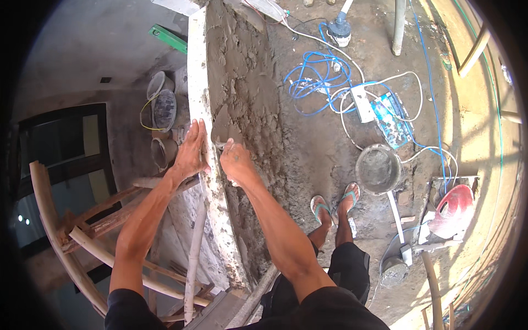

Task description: The person applies mortar to a curved wall section using a trowel while holding a board against the edge, then scoops more mortar from a bucket on the ground.

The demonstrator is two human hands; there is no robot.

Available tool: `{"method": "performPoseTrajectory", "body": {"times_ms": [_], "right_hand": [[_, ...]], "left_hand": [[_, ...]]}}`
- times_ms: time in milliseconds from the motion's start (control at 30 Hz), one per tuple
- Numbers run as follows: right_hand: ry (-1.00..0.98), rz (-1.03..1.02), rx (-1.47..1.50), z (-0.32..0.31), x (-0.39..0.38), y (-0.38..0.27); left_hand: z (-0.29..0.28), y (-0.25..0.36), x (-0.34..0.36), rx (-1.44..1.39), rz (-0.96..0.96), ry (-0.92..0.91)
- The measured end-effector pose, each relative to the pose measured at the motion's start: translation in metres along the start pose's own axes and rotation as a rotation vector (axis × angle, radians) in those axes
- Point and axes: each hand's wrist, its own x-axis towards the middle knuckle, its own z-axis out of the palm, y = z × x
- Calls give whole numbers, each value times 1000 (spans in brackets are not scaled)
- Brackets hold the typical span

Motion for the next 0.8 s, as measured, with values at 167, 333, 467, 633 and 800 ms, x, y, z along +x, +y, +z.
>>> {"method": "performPoseTrajectory", "body": {"times_ms": [167, 333, 467, 633, 800], "right_hand": [[77, -244, -230, 3, -35, 1], [-15, -177, -221, 4, -98, 56], [-39, -115, -111, -36, -103, 123], [-76, 226, 225, -79, -1, 131], [9, -7, -89, -14, -40, 105]], "left_hand": [[-8, 9, 9, -11, -2, -25], [2, -3, 6, 30, 69, -3], [-8, 5, -2, 42, -2, -44], [-8, 16, 13, 68, 41, -43], [-4, 9, 8, 33, -10, -21]]}}
